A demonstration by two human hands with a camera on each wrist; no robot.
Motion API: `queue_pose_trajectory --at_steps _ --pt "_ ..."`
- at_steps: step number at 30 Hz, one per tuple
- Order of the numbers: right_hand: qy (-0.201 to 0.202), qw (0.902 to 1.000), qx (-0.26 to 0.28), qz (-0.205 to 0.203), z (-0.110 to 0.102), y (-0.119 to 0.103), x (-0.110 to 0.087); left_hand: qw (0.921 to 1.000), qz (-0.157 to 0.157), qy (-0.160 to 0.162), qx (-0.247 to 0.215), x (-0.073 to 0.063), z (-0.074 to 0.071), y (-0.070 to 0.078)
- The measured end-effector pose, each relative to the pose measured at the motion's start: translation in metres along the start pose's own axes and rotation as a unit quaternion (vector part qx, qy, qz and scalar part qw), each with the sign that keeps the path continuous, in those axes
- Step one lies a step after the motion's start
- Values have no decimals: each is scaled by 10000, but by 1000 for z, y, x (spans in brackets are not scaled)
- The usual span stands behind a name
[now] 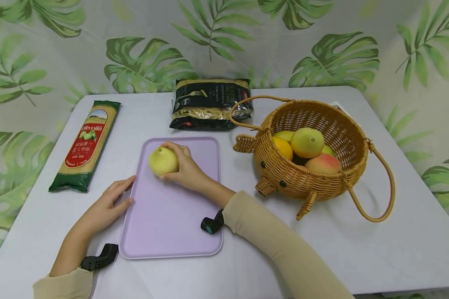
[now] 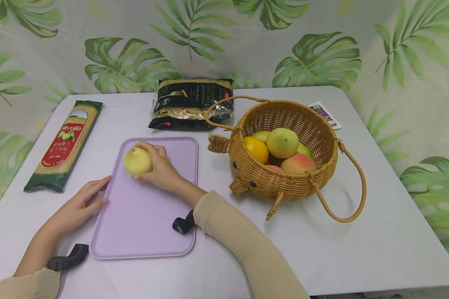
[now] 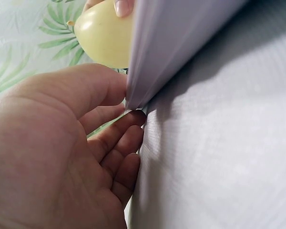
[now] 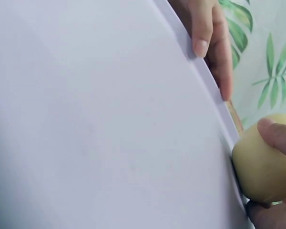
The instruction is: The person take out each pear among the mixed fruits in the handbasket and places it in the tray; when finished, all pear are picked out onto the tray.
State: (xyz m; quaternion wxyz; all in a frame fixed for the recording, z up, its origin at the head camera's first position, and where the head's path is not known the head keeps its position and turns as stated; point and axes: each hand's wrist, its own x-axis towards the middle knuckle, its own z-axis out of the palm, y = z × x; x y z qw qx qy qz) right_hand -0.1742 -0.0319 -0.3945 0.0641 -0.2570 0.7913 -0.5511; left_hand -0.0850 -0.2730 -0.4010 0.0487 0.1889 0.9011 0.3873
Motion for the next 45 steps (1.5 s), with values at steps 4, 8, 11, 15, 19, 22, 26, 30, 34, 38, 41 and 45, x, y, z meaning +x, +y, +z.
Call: queue_pose_trajectory --at_steps 4,8,11,15,19,22,26,30,34,38,41,45 --pt "-89 10000 -7 -11 0 3 2 9998 -165 -75 23 0 0 1" --pt "-321 9992 72 -231 -3 -6 0 9995 -291 -130 37 0 -1 1" --pt "-432 9986 189 -249 -2 -6 0 9995 -301 -131 25 0 -1 2" --pt "-444 9982 375 -170 3 4 3 9995 -275 -126 3 0 -1 2" --pt "-425 9979 434 -212 4 3 3 9995 -291 -130 -16 0 -1 3" --pt "-427 9979 410 -247 4 3 3 9995 -288 -134 -20 -1 -1 3" --pt "-388 9983 412 -147 4 2 3 9996 -257 -138 0 -1 -1 3" --pt "-342 9973 643 50 1 -2 2 9996 -244 -122 19 -1 -1 3" --pt "-222 9979 611 72 -6 -11 -3 9996 -245 -110 32 -1 -1 2" --pt "-73 9985 505 -196 -22 -37 -19 9997 -234 -99 34 -1 -1 3" --pt "4 9965 664 -507 -38 -63 -37 9997 -234 -99 6 -1 -1 4" --pt "163 9905 755 -1134 -55 -81 -62 9996 -272 -108 -23 -1 -1 5"
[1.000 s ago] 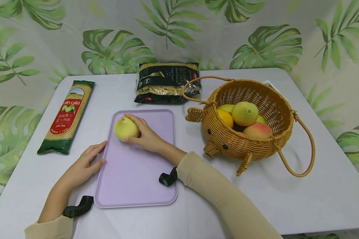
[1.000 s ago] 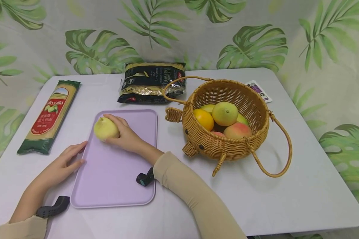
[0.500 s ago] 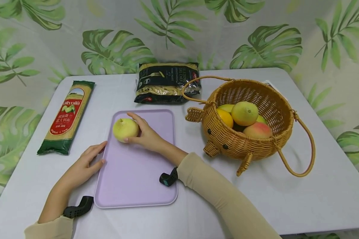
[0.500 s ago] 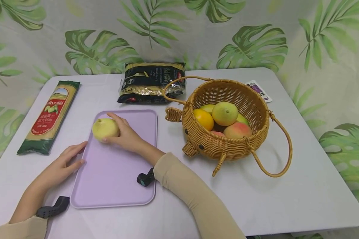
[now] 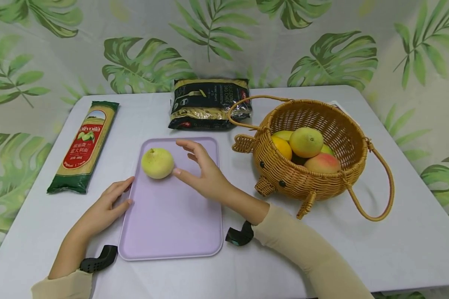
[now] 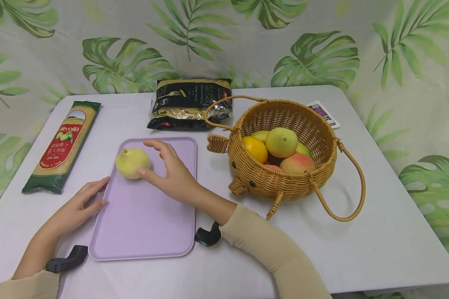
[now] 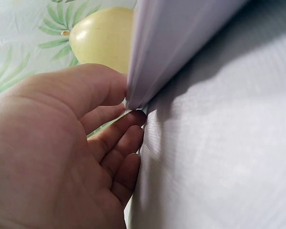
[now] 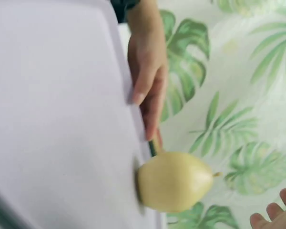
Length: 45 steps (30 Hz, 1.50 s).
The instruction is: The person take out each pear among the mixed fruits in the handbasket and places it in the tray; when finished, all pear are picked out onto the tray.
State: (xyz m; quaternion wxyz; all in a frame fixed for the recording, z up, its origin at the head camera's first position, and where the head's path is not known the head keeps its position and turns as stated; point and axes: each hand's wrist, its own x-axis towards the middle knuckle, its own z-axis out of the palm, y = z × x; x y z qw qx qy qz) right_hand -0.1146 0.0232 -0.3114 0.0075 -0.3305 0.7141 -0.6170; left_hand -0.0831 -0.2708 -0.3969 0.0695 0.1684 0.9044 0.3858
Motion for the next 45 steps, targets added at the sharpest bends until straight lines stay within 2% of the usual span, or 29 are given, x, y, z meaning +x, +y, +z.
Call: queue_pose_trajectory --at_steps 4,10,16,20,22,25,29,31,33,34,36,38,39,41,45 --pt "39 9973 -165 -715 -15 -5 -25 10000 28 14 12 0 0 -1" --pt "231 9901 -193 -1370 -43 -25 -66 10000 80 21 27 0 0 -1" --pt "768 9794 11 -1867 -83 -46 -93 10000 38 25 22 0 0 0" --pt "1259 9695 6 -2102 -112 -57 -102 10000 -8 11 24 0 0 0" --pt "1483 9664 -62 -2096 -126 -63 -104 10000 -15 11 16 0 1 0" --pt "1801 9625 -160 -2021 -145 -71 -103 10000 25 24 17 0 1 -1" --pt "1889 9638 -332 -1853 -174 -76 -99 10000 29 44 39 1 1 -1" --pt "1822 9668 -690 -1652 -188 -77 -96 10000 3 45 60 1 0 -2" --pt "1739 9657 -1440 -1280 -201 -79 -93 10000 -16 38 63 1 0 -2" --pt "1692 9620 -1863 -1063 -206 -79 -91 10000 -13 35 69 1 0 -3" --pt "1568 9457 -2792 -566 -215 -79 -88 10000 -1 30 51 0 0 -3" --pt "1387 9280 -3456 -77 -223 -76 -86 10000 11 22 44 0 0 -3" --pt "1268 9226 -3642 100 -227 -74 -84 10000 9 21 33 0 0 -2" --pt "1043 9156 -3867 367 -234 -69 -80 10000 -10 16 30 0 0 -2" --pt "624 9186 -3846 662 -247 -58 -76 10000 -77 -14 26 0 0 0"
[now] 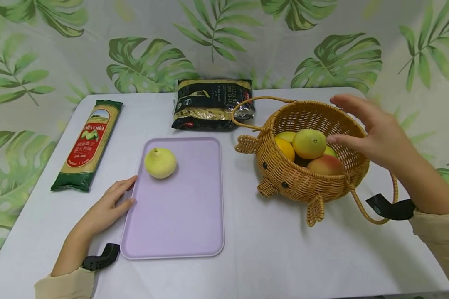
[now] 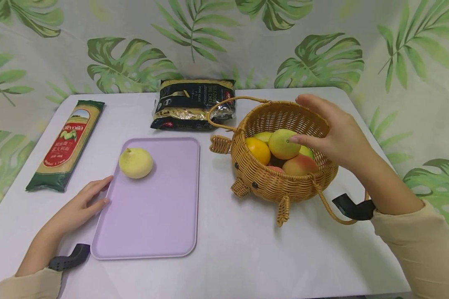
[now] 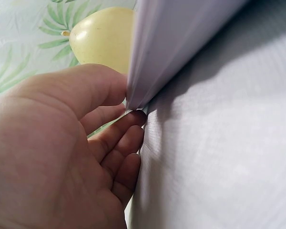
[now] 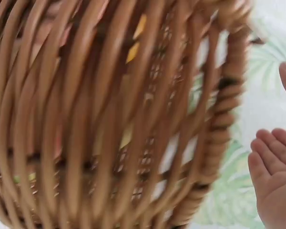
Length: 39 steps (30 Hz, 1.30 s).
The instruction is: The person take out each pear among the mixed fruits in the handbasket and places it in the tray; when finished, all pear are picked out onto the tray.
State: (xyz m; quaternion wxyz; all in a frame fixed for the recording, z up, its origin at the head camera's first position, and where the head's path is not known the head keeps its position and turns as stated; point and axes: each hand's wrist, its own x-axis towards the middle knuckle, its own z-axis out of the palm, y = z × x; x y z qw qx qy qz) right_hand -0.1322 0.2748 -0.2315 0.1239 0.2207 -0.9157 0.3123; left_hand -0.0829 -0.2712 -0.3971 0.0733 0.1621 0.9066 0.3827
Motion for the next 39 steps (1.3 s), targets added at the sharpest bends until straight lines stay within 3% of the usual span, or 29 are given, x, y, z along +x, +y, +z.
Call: queue_pose_trajectory --at_steps 8,20,32,39 --pt "-688 9963 443 245 4 22 5 10000 -76 -35 30 2 0 1" --pt "-1234 9900 309 617 15 41 11 10000 8 -6 13 2 0 0" --pt "-1725 9829 246 601 20 46 18 10000 -10 -13 5 1 0 0" --pt "-2088 9740 142 866 22 46 20 10000 -5 -14 -23 1 0 -1"
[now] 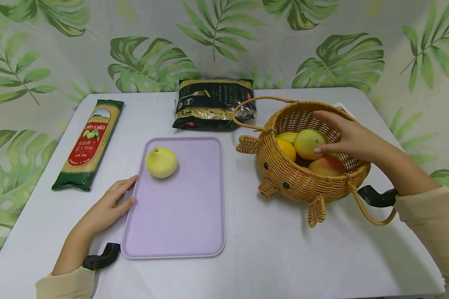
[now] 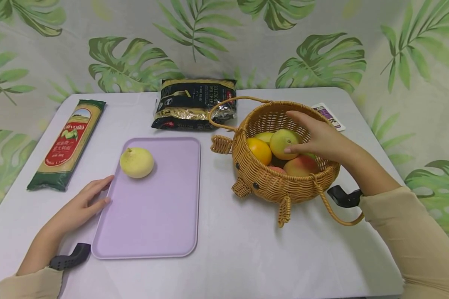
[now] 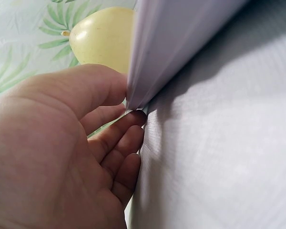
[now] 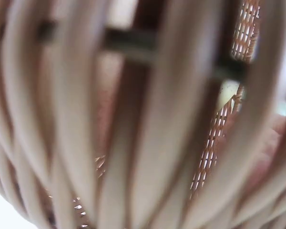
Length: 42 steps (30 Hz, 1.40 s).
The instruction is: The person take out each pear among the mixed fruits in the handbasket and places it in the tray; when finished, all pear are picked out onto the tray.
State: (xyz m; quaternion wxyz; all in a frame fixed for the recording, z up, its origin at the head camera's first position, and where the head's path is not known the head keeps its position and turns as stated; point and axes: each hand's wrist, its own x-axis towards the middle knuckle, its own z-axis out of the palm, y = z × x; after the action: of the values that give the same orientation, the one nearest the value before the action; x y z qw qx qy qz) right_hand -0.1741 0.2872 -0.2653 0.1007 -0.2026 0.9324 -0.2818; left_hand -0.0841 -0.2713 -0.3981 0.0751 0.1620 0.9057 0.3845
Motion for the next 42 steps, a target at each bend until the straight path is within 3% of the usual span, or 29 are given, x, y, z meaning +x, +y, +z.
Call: queue_pose_trajectory --at_steps 6,12,25,42 --pt "-173 9998 -96 -12 1 3 3 10000 -2 7 18 0 0 -1" --pt "-338 9993 157 -90 2 6 7 10000 -1 4 38 0 0 0" --pt "-733 9963 329 316 4 8 10 10000 -59 -18 -15 0 0 0" --pt "-988 9919 603 523 4 8 12 10000 -37 9 45 0 0 0"
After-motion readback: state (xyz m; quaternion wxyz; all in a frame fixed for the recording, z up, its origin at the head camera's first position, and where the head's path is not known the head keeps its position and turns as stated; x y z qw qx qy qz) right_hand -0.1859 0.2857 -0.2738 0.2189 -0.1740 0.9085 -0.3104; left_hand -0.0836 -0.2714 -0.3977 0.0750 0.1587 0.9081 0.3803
